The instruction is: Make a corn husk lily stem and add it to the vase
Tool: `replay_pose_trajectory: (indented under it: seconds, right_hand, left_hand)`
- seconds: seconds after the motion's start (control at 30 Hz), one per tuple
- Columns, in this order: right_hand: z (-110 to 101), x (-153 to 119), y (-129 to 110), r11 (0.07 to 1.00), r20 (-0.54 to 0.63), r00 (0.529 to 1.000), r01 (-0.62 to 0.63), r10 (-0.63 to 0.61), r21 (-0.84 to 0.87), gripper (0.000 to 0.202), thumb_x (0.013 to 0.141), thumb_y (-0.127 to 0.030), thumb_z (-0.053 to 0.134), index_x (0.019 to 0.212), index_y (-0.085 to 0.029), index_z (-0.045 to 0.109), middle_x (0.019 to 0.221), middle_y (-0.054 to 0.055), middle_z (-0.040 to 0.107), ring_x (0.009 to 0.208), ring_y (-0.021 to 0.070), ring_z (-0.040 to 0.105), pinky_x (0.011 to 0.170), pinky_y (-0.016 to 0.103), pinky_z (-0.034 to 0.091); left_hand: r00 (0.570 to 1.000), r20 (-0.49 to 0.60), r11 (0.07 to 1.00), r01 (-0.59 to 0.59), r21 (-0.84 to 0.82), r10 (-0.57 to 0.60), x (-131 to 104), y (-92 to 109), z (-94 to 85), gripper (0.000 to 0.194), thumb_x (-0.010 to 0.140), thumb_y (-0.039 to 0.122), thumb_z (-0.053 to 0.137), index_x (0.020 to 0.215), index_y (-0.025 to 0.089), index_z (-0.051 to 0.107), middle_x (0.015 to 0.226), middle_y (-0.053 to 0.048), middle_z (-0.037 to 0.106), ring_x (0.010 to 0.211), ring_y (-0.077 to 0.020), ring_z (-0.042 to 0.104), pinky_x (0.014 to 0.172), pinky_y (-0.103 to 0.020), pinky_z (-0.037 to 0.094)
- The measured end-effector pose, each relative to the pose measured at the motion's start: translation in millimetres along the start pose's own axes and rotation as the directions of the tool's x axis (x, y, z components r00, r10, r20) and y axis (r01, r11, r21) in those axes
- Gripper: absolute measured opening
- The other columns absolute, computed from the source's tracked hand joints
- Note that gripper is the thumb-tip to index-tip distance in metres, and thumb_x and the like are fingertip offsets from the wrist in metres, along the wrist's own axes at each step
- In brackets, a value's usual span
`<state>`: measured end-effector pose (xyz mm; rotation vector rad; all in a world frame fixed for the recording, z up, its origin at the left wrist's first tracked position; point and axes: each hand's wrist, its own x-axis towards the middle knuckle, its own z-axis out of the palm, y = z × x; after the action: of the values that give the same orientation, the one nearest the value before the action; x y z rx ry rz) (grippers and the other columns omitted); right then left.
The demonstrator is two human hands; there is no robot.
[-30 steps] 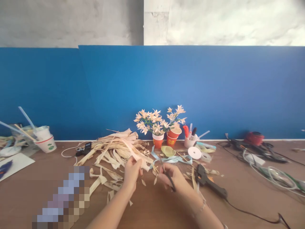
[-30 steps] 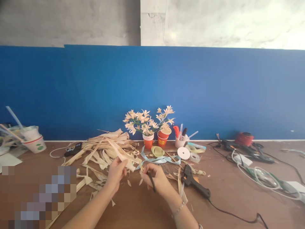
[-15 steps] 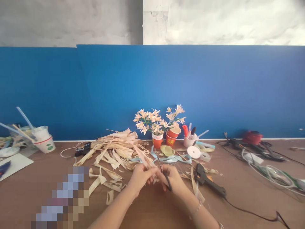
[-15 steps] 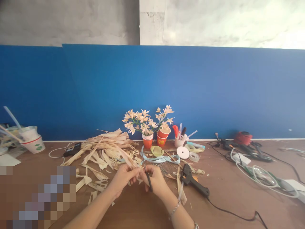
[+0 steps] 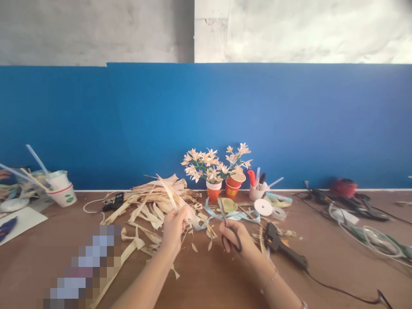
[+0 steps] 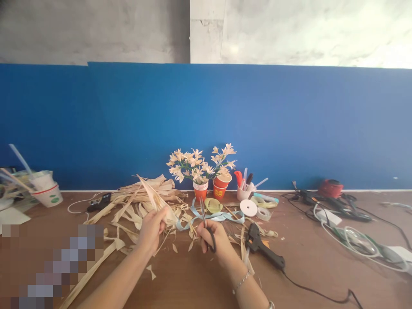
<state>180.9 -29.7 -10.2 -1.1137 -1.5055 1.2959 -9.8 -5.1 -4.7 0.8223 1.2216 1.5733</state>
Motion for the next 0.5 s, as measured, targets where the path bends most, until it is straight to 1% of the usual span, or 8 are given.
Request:
replay_pose_trajectory:
  seconds: [0.07,0.17,0.23,0.3,0.43,0.5]
  right_hand:
    - [4,0,1,1.0,0.065,0.998,-0.015,0.016,-0.019,0.03,0.075,-0.046,0.057,0.07,-0.017,0.049,0.043,-0.007,0.048,0.039,0.0074,0.039,0.044,0.02,0.027]
    - [14,-2,3,0.999,0.184,0.982,-0.026,0.033,-0.041,0.029,0.071,-0.044,0.061,0.074,-0.017,0.052,0.05,-0.005,0.052,0.045,0.0085,0.045,0.047,0.02,0.03]
    - [20,-3,3,0.998,0.228,0.973,-0.03,0.042,-0.058,0.03,0.069,-0.044,0.063,0.074,-0.017,0.052,0.053,-0.005,0.053,0.047,0.0089,0.047,0.046,0.02,0.031]
    - [24,-5,2,0.997,0.225,0.973,-0.034,0.048,-0.066,0.032,0.069,-0.046,0.063,0.074,-0.017,0.052,0.054,-0.004,0.053,0.047,0.009,0.047,0.046,0.02,0.032]
    - [24,-5,1,0.999,0.163,0.986,-0.012,0.021,-0.053,0.032,0.072,-0.048,0.058,0.075,-0.017,0.051,0.053,-0.005,0.053,0.046,0.0086,0.046,0.047,0.02,0.032]
    - [23,-5,1,0.998,0.186,0.982,-0.013,0.025,-0.065,0.033,0.072,-0.048,0.059,0.074,-0.017,0.052,0.051,-0.005,0.052,0.045,0.0084,0.045,0.045,0.019,0.031]
  left_hand:
    - [1.0,0.001,0.999,-0.01,0.046,0.01,-4,-2,1.7,0.036,0.065,0.04,0.065,0.049,0.019,0.04,0.036,0.009,0.036,0.034,-0.0041,0.029,0.037,-0.016,0.019]
    - [1.0,-0.015,0.996,-0.004,0.094,0.006,-10,-6,5.2,0.039,0.068,0.041,0.064,0.047,0.019,0.039,0.034,0.009,0.034,0.034,-0.0047,0.028,0.037,-0.017,0.02]
    - [1.0,-0.009,0.993,0.001,0.115,0.0,-13,-9,6.7,0.04,0.069,0.041,0.063,0.046,0.019,0.038,0.033,0.009,0.033,0.034,-0.0048,0.027,0.037,-0.018,0.019]
    - [1.0,0.002,0.991,0.002,0.136,-0.002,-14,-10,7.9,0.04,0.069,0.042,0.063,0.046,0.019,0.039,0.033,0.009,0.034,0.034,-0.0049,0.027,0.037,-0.018,0.02]
    - [1.0,0.002,0.985,-0.019,0.173,0.019,-16,-10,9.5,0.04,0.068,0.042,0.064,0.047,0.019,0.04,0.034,0.008,0.036,0.035,-0.0054,0.03,0.038,-0.018,0.022]
    - [1.0,-0.009,0.982,-0.028,0.184,0.03,-17,-10,9.7,0.04,0.069,0.042,0.063,0.047,0.019,0.04,0.035,0.008,0.036,0.036,-0.0057,0.03,0.039,-0.018,0.022]
